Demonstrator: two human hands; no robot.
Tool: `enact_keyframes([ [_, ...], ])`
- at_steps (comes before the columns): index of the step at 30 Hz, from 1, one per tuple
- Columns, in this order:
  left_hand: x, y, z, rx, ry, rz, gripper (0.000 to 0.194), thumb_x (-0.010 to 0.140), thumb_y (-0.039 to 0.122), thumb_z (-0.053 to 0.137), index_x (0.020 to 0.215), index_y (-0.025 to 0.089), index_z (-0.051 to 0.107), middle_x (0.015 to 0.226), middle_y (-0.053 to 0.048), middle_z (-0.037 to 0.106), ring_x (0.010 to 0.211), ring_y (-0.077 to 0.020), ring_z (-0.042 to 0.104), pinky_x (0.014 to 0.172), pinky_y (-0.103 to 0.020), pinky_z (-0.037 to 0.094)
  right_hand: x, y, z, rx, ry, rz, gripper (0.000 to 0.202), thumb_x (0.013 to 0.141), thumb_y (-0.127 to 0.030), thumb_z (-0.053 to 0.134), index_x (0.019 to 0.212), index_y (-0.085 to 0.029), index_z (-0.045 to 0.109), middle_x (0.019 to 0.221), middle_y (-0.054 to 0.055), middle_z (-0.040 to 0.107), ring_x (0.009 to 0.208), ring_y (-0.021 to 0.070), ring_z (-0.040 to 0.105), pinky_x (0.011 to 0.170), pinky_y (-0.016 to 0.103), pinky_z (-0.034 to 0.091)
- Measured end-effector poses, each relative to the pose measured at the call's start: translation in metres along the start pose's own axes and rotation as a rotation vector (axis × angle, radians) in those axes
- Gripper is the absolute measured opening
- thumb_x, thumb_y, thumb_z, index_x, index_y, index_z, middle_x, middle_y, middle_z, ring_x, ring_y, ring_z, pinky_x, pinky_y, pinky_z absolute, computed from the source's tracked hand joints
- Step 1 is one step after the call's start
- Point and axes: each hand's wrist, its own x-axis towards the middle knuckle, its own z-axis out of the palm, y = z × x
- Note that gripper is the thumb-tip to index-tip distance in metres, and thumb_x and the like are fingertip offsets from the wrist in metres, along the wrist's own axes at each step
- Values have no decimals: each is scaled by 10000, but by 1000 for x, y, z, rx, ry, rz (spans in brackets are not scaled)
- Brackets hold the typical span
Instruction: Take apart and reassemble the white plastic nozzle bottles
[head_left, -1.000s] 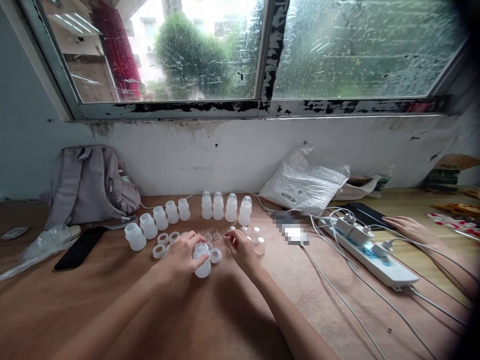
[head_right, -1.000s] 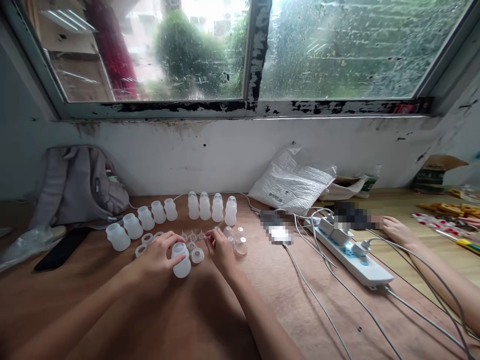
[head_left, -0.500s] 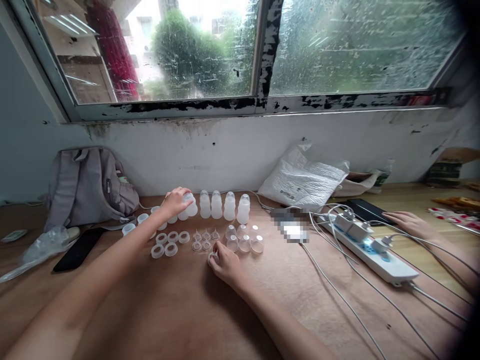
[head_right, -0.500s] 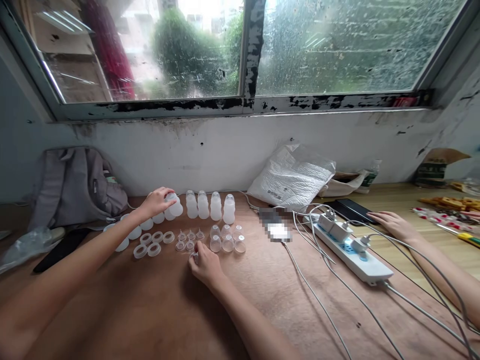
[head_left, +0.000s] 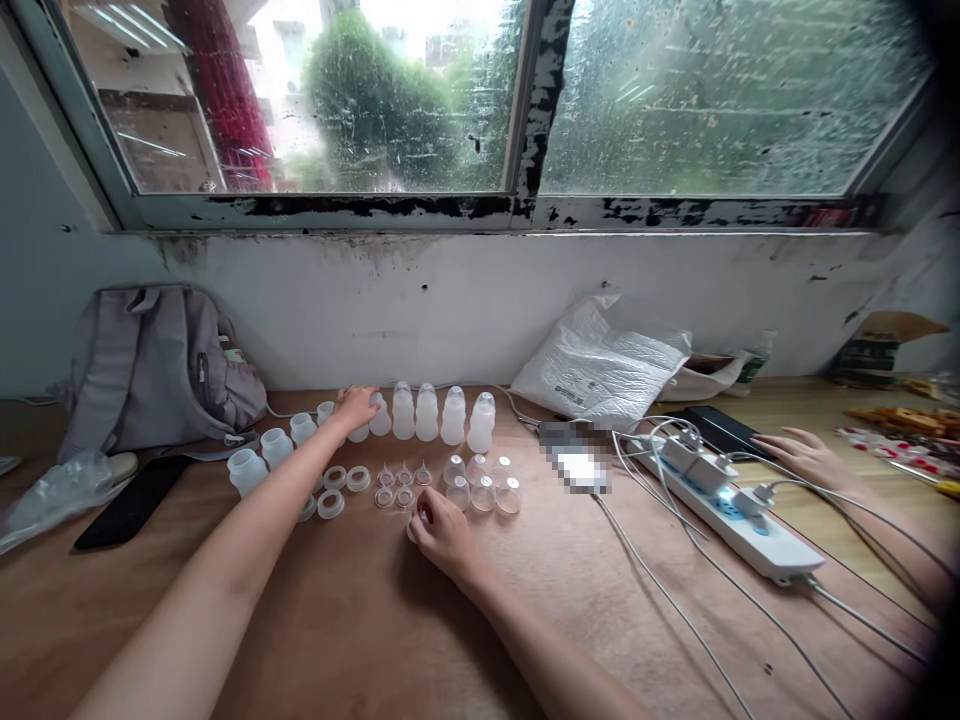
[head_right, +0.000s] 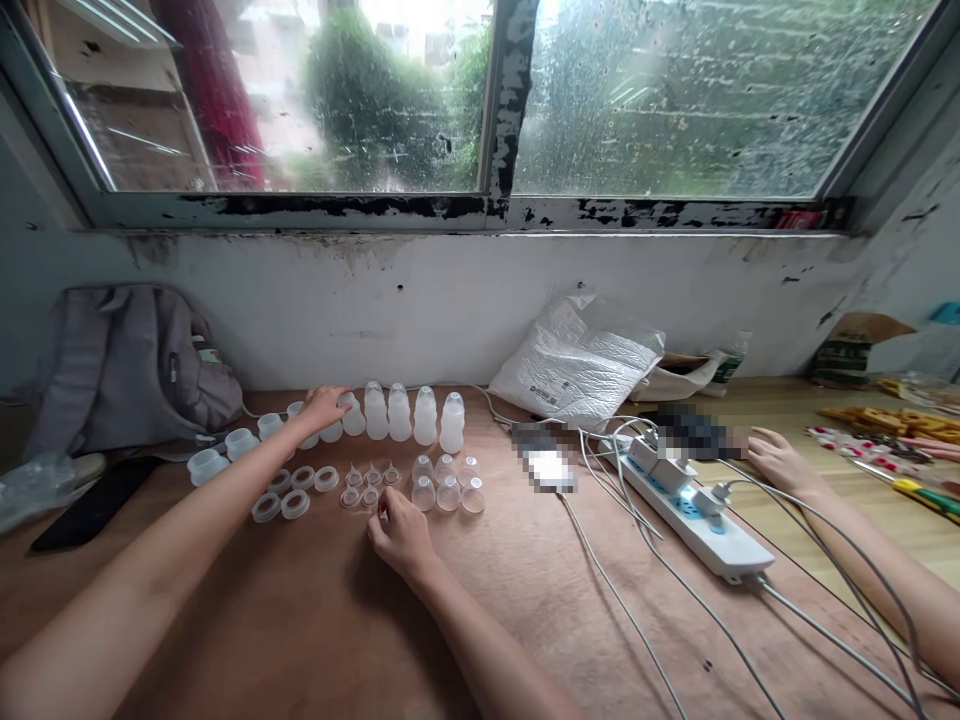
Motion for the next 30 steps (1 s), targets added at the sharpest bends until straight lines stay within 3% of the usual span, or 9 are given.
enact_keyframes([
  [10, -1, 5, 9, 13, 19, 30, 344, 779, 279, 422, 1098, 206, 529, 1116, -122, 555, 1076, -292, 448, 884, -440, 289, 1, 0, -1, 27, -9, -31, 82, 736, -183, 401, 669, -199, 446, 664, -1, 520, 585, 120, 459, 524, 214, 306],
  [19, -12, 9, 1, -55, 123, 23, 516, 725, 309, 506, 1215, 172, 422, 1269, -117, 442, 1154, -300, 370, 949, -436, 251, -1, 0, 2, -109, -59, -4, 158, 775, -347, 453, 861, -214, 447, 826, 28, 574, 656, 157, 537, 521, 239, 321],
  [22, -39, 16, -2, -103, 193, -2, 452, 775, 318, 446, 1197, 157, 427, 1209, -107, 490, 1109, -256, 416, 922, -377, 317, -2, 1, 2, -110, -66, -6, 140, 782, -340, 452, 843, -214, 448, 810, 24, 568, 649, 154, 529, 520, 239, 325],
  [27, -125, 32, 16, -383, 386, 114, 247, 821, 247, 391, 1025, 187, 515, 1017, -56, 582, 1002, -190, 485, 891, -325, 375, 0, 4, 0, 38, 4, 26, 140, 794, -339, 458, 767, -203, 469, 726, 9, 548, 618, 134, 493, 544, 235, 353],
  [30, -169, 38, 31, -443, 325, 241, 233, 801, 221, 439, 1018, 205, 522, 988, -50, 583, 982, -197, 495, 888, -356, 383, 2, 5, -2, 207, 76, 116, 194, 793, -377, 473, 744, -189, 491, 663, 1, 537, 579, 123, 481, 550, 237, 379],
])
